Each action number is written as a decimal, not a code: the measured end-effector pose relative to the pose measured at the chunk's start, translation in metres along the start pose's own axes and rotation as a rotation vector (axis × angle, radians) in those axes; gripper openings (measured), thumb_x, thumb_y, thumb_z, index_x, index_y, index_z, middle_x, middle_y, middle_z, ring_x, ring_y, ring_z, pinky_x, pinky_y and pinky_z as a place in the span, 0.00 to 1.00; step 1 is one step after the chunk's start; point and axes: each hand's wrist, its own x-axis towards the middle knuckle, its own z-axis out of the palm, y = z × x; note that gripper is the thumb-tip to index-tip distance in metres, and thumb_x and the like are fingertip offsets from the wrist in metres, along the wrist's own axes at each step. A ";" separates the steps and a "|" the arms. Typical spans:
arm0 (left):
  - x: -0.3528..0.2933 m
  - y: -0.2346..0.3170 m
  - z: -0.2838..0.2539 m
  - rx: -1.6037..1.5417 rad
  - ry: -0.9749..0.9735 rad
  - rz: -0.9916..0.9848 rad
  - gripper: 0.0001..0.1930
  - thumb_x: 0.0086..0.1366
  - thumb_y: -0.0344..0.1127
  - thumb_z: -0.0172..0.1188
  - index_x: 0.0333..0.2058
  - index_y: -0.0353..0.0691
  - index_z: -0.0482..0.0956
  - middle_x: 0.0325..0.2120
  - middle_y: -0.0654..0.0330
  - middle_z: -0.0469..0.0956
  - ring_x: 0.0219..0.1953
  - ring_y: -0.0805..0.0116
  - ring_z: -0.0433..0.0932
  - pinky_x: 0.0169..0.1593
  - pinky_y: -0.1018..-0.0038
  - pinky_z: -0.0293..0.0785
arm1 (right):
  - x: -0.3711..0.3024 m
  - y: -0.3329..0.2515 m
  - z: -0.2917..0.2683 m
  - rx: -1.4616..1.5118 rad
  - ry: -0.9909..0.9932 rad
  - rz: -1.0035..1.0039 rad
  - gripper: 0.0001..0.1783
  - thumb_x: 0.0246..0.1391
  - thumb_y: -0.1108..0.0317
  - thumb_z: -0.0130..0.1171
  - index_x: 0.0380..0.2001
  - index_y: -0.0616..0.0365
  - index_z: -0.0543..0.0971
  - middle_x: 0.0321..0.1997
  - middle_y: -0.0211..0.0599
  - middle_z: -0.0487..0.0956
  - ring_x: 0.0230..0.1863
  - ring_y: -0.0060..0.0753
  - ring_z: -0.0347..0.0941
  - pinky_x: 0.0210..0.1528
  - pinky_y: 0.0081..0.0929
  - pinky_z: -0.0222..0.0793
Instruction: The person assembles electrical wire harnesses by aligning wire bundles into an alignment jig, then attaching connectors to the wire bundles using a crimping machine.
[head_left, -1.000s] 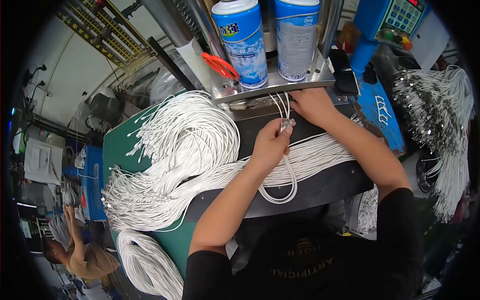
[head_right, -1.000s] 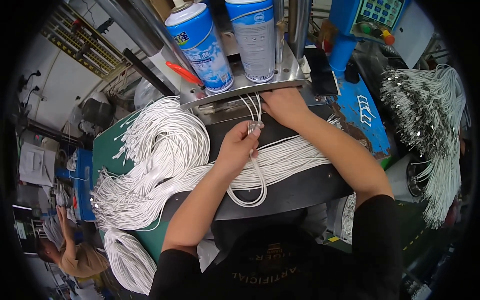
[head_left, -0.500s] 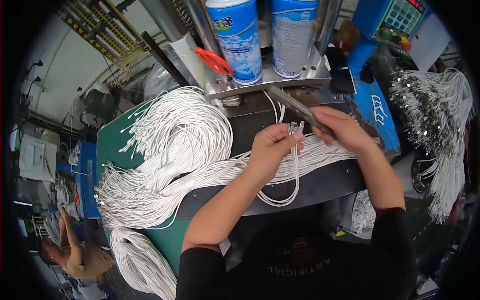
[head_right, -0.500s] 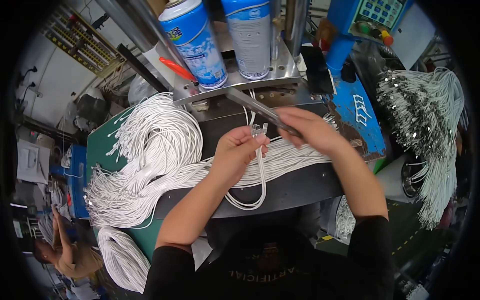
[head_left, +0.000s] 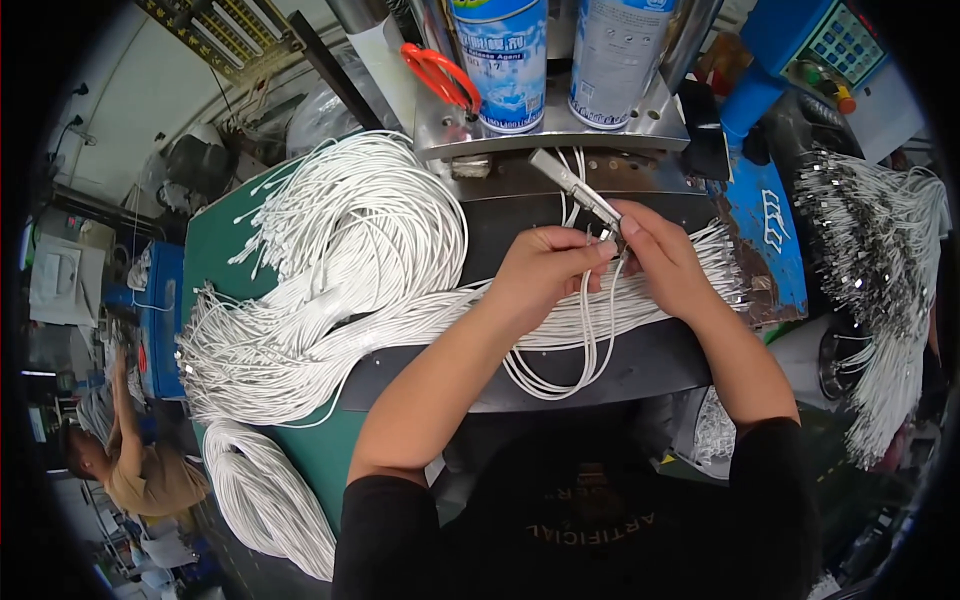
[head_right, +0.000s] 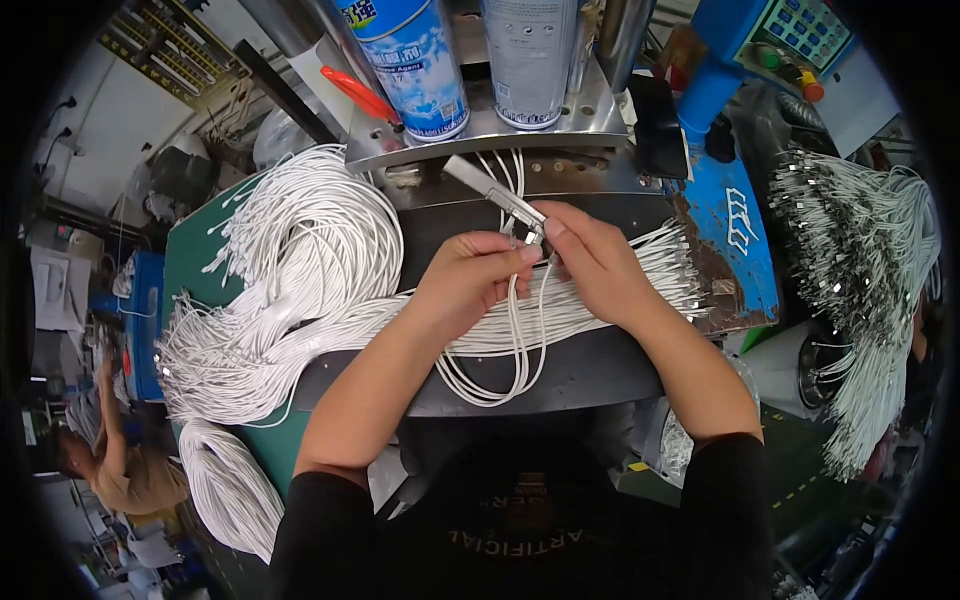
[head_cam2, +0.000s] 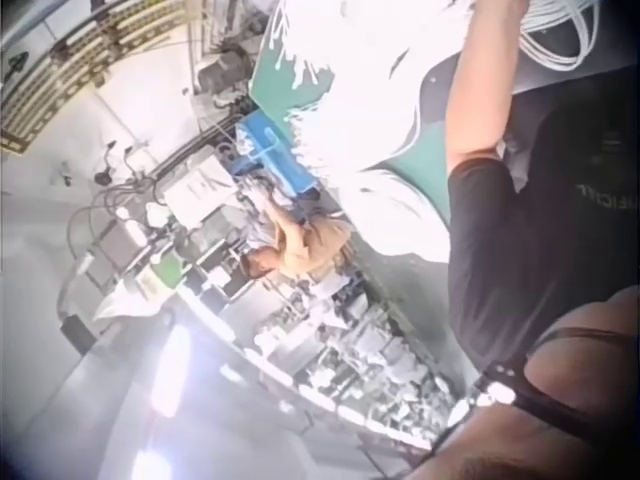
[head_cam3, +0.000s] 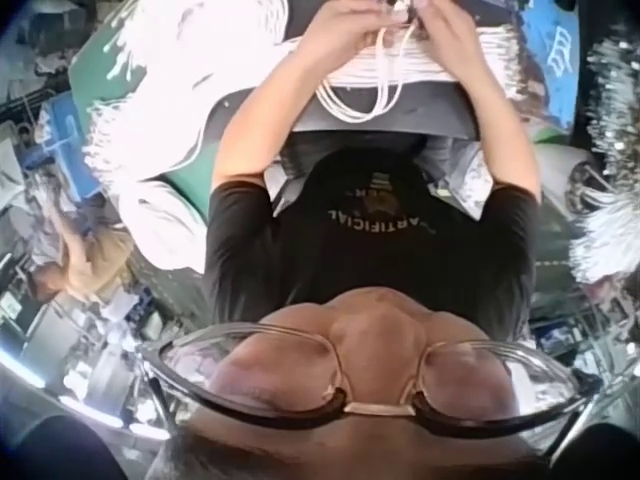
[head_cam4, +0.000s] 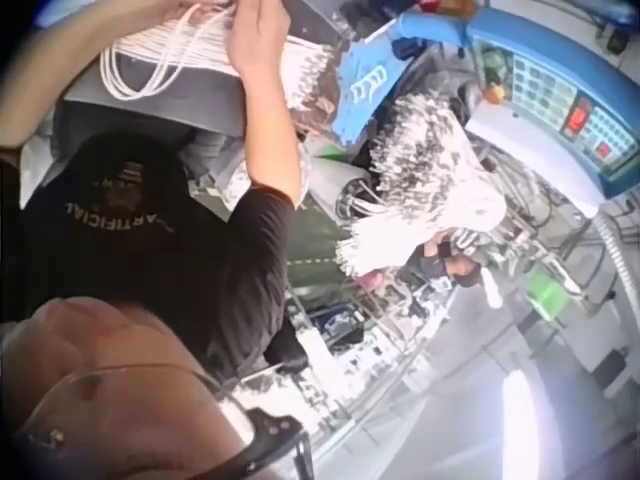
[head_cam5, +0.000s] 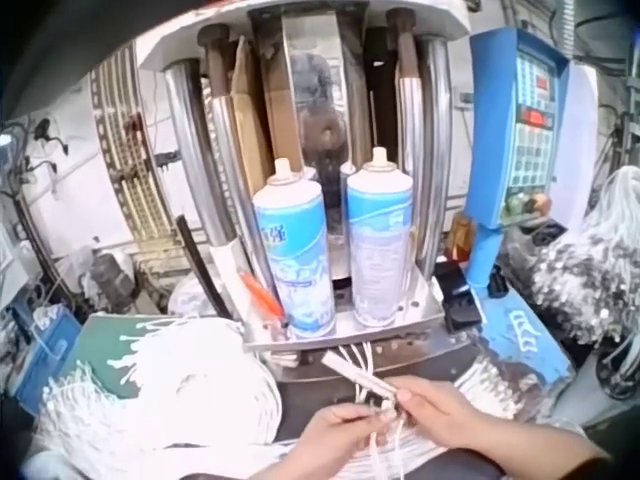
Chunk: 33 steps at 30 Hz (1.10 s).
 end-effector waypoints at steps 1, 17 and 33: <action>0.001 0.001 -0.002 0.018 -0.029 -0.001 0.08 0.66 0.30 0.65 0.38 0.30 0.83 0.31 0.60 0.82 0.31 0.73 0.78 0.37 0.75 0.76 | 0.000 -0.003 -0.001 -0.100 0.006 -0.065 0.22 0.72 0.59 0.46 0.60 0.61 0.74 0.37 0.28 0.78 0.33 0.18 0.72 0.37 0.20 0.70; 0.001 -0.008 -0.009 0.398 0.108 0.159 0.16 0.75 0.40 0.55 0.45 0.32 0.83 0.27 0.69 0.76 0.29 0.80 0.70 0.38 0.82 0.67 | -0.003 0.007 -0.006 -0.187 -0.078 -0.012 0.24 0.63 0.67 0.60 0.60 0.61 0.73 0.48 0.36 0.82 0.49 0.25 0.76 0.53 0.25 0.70; 0.006 0.026 0.007 0.074 0.309 0.109 0.18 0.70 0.35 0.58 0.54 0.30 0.77 0.42 0.55 0.82 0.47 0.69 0.78 0.54 0.73 0.73 | -0.032 0.010 -0.027 -0.491 0.083 -0.016 0.20 0.61 0.66 0.62 0.54 0.64 0.77 0.44 0.43 0.83 0.46 0.33 0.79 0.50 0.28 0.72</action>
